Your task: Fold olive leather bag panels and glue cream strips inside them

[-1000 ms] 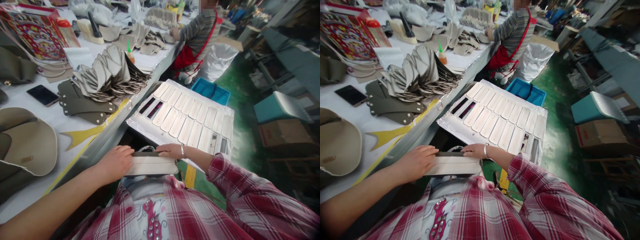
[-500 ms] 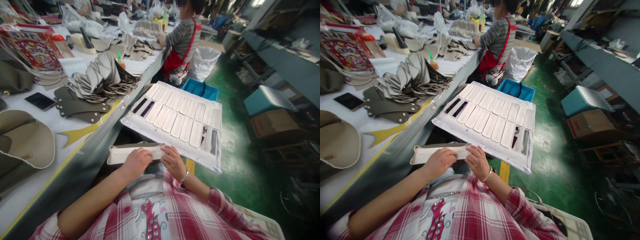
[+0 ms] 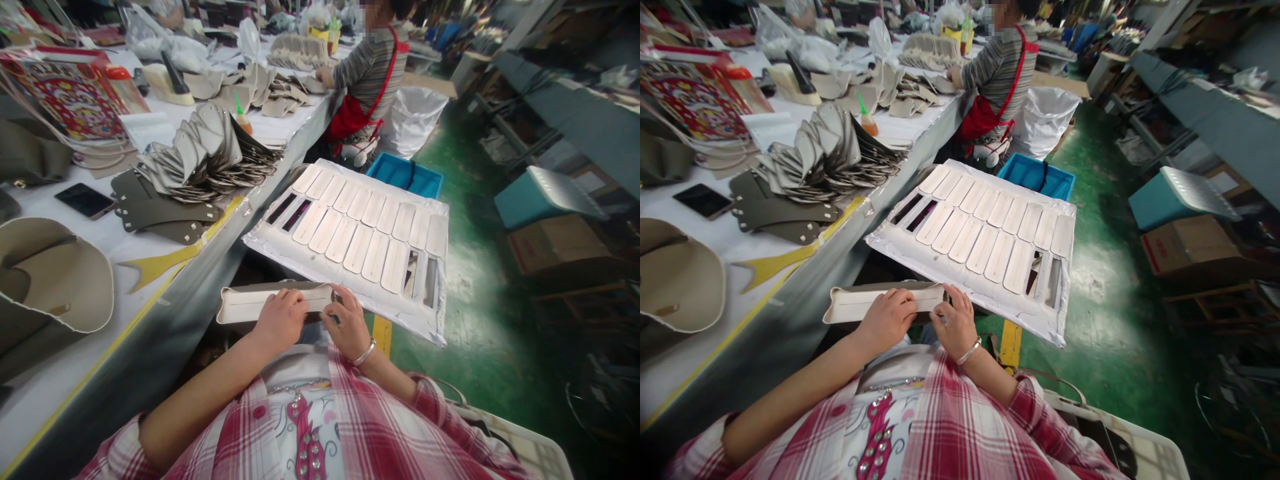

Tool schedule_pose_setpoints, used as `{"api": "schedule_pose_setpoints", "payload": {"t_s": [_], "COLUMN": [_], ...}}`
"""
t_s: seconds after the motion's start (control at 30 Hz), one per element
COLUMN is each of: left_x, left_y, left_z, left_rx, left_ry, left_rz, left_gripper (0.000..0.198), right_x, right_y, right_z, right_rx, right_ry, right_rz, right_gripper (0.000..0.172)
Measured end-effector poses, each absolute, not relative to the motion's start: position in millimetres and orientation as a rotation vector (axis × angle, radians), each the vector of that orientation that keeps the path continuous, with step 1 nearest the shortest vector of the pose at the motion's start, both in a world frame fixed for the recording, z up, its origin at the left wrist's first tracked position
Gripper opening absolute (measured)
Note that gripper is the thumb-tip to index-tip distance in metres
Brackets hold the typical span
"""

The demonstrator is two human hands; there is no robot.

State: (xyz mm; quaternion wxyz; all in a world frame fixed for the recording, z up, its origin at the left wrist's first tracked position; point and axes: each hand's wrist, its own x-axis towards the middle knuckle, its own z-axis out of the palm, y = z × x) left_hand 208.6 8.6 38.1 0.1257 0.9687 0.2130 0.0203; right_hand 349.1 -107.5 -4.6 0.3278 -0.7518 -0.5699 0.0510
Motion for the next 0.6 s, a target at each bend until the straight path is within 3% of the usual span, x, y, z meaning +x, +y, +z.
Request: {"api": "schedule_pose_setpoints", "payload": {"t_s": [0.13, 0.2, 0.33, 0.6], "left_x": [212.6, 213.7, 215.4, 212.4], "left_y": [5.3, 4.6, 6.3, 19.2], "left_z": [42.1, 43.6, 44.2, 41.1], "left_rx": [2.815, 2.805, 2.782, 2.699], "left_ry": [0.773, 0.814, 0.833, 0.863], "left_rz": [-0.035, -0.091, -0.141, -0.055], "left_gripper": [0.012, 0.013, 0.012, 0.015], "right_x": [350.7, 351.2, 342.0, 315.1], "right_y": [-108.7, -108.2, -100.8, -82.0], "right_z": [-7.4, -7.9, -2.9, 2.6], "right_rx": [-2.234, -2.310, -2.034, -1.584], "right_ry": [-1.108, -0.979, -0.615, -0.049], "right_rz": [0.216, 0.585, 1.426, 1.598], "right_gripper": [0.037, 0.038, 0.050, 0.048]}}
